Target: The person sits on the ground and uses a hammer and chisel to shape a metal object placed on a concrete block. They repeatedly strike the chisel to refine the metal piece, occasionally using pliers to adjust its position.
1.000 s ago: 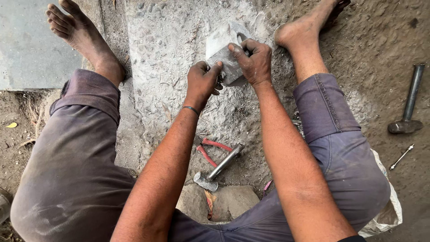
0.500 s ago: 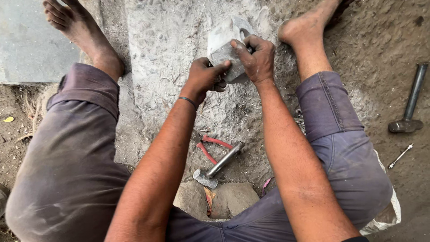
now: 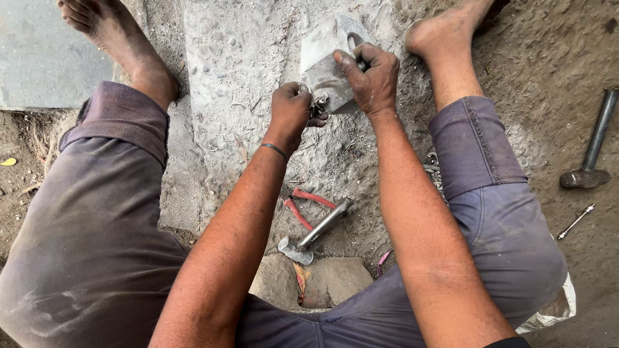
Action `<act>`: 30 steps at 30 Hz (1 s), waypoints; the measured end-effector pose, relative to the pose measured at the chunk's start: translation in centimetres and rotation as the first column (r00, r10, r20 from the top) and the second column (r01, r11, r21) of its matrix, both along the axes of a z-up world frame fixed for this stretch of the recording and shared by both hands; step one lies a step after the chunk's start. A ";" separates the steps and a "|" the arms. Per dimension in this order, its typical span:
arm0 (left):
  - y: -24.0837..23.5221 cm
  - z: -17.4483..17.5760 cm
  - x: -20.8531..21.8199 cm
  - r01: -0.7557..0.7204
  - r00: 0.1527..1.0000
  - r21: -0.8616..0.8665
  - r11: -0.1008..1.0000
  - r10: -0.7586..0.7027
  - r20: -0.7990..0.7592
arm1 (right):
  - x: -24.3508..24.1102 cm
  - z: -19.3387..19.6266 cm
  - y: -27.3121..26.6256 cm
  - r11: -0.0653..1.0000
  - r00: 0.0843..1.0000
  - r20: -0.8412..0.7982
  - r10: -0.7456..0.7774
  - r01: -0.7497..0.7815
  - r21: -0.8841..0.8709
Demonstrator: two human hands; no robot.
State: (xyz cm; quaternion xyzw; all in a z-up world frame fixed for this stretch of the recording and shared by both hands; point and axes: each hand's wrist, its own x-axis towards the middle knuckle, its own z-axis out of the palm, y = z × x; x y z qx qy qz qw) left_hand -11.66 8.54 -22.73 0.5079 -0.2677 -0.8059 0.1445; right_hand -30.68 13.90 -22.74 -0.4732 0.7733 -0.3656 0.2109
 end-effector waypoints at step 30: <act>4.0 -11.6 7.1 0.664 0.742 -0.395 0.635 -0.496 0.451 | 10.5 -4.3 2.5 0.992 0.777 -0.616 0.127 -0.112 0.062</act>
